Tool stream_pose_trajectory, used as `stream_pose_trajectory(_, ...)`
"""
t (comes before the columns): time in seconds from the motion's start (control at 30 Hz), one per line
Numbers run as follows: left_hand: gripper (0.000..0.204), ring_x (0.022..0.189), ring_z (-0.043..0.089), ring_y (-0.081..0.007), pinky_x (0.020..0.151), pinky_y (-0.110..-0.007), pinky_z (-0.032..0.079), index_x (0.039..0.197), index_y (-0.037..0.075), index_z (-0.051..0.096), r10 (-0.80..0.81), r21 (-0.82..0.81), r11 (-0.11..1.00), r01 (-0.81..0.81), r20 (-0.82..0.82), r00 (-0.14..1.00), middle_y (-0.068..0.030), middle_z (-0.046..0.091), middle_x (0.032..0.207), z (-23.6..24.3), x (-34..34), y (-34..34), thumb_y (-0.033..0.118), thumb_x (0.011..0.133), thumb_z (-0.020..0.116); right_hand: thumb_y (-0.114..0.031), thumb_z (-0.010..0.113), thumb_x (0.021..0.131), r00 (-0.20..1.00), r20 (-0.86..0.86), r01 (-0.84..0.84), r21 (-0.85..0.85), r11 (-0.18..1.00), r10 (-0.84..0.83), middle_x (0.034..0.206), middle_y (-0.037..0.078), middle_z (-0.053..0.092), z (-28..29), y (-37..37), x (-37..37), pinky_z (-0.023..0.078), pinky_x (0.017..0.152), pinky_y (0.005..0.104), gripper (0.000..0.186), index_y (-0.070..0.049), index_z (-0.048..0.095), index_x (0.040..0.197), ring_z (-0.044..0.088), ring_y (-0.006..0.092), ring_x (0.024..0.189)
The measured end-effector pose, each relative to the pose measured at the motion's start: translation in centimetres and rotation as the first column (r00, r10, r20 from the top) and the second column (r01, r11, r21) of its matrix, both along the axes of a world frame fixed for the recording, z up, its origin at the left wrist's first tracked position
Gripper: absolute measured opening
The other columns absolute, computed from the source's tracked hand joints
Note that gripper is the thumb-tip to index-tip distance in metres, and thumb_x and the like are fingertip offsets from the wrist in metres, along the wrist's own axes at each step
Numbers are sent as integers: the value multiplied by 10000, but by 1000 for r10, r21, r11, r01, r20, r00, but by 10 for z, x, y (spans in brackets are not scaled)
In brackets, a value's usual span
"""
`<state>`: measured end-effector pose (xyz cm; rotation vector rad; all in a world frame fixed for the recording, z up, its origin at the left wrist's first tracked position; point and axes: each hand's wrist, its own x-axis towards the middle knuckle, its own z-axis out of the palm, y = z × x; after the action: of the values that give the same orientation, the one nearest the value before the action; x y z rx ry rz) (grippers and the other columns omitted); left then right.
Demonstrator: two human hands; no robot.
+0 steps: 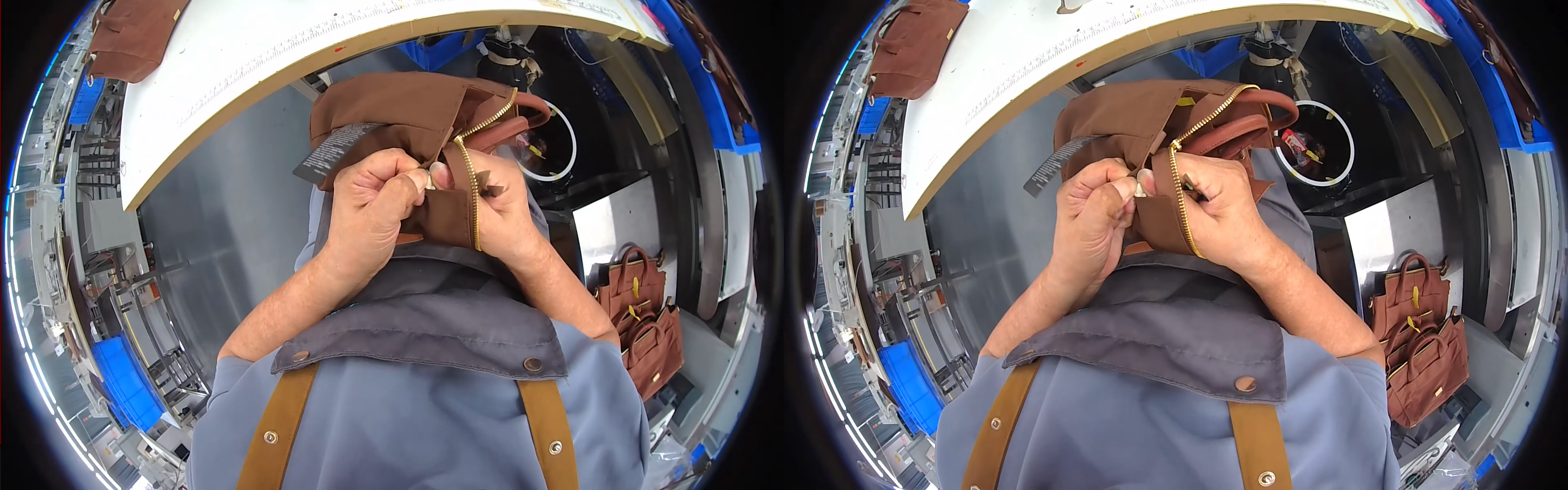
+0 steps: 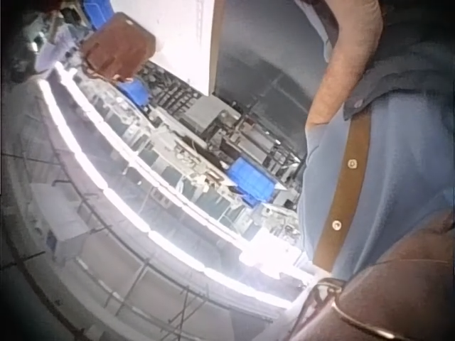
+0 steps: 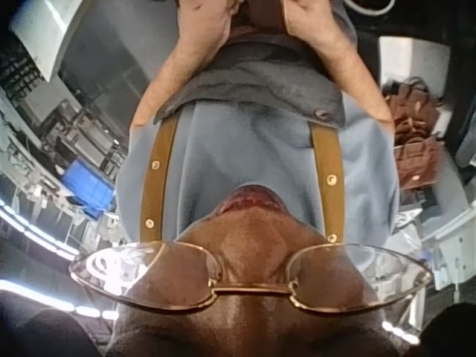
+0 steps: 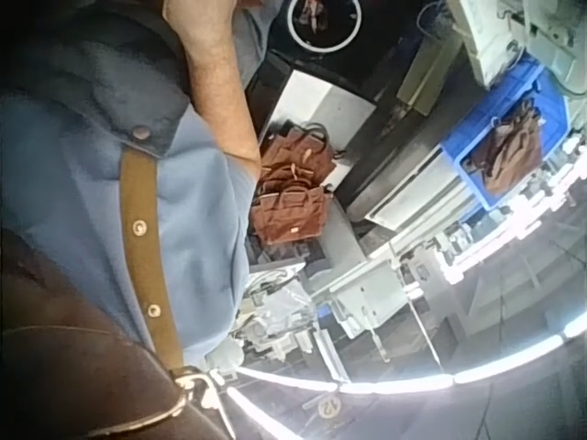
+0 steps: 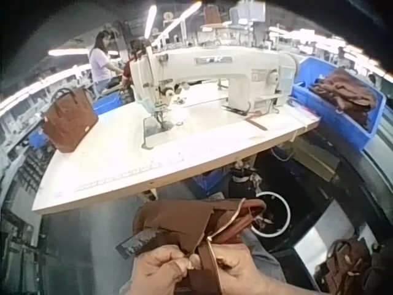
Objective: The recorder is assembling and sewing the zipper and lining of a brown leather bag at a workstation.
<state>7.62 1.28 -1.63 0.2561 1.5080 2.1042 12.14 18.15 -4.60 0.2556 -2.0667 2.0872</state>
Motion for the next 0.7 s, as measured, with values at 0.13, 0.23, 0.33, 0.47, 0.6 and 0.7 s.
stream_pose_trajectory(0.13, 127, 629, 400, -20, 551, -192, 311, 804, 63, 590, -2, 93, 996, -10, 129, 992, 47, 496, 732, 0, 1, 5, 68, 929, 565, -80, 622, 952, 997, 77, 35, -117, 993, -26, 770, 0, 643, 2, -5, 3, 476, 648, 230, 98, -11, 651, 889, 559, 37, 727)
stream_pose_trajectory(0.23, 128, 630, 396, -19, 546, -193, 307, 806, 70, 584, -64, 73, 996, 57, 103, 993, 49, 494, 741, -6, -1, 3, 75, 932, 563, -68, 629, 936, 991, 131, 63, -195, 979, -38, 802, -10, 657, -2, -6, 6, 478, 661, 229, 75, -7, 656, 901, 558, 34, 746)
stream_pose_trajectory(0.33, 124, 606, 362, -16, 533, -198, 294, 823, 62, 608, -68, 183, 982, 47, 111, 991, 33, 537, 739, -10, 1, 3, 53, 932, 549, -64, 633, 927, 991, 131, 59, -186, 981, -35, 813, -18, 652, -1, -3, 6, 473, 661, 230, 68, -6, 653, 898, 549, 31, 752)
stream_pose_trajectory(0.47, 138, 607, 379, -28, 542, -214, 316, 803, 58, 591, -60, 131, 990, 47, 95, 994, 35, 530, 740, -7, 0, -1, 52, 938, 559, -72, 633, 931, 995, 81, 61, -132, 989, -51, 795, -32, 629, 1, -5, 6, 451, 639, 231, 77, -11, 648, 886, 514, 25, 729)
stream_pose_trajectory(0.6, 216, 617, 437, -72, 548, -275, 370, 743, 26, 561, -125, -200, 978, 67, -290, 949, 9, 517, 685, -4, -11, -4, 105, 943, 581, -98, 629, 950, 995, 97, 30, -102, 994, -20, 786, -22, 626, -2, -3, 8, 456, 643, 234, 107, -3, 635, 900, 513, 27, 732)
stream_pose_trajectory(0.7, 283, 612, 430, -77, 543, -281, 362, 723, 10, 564, -280, -493, 869, 21, -457, 844, 15, 483, 639, 12, -16, -6, 154, 965, 591, -103, 610, 966, 997, 75, -3, -71, 997, 8, 800, -9, 642, -3, -3, 9, 481, 657, 246, 116, 2, 625, 919, 539, 36, 749)
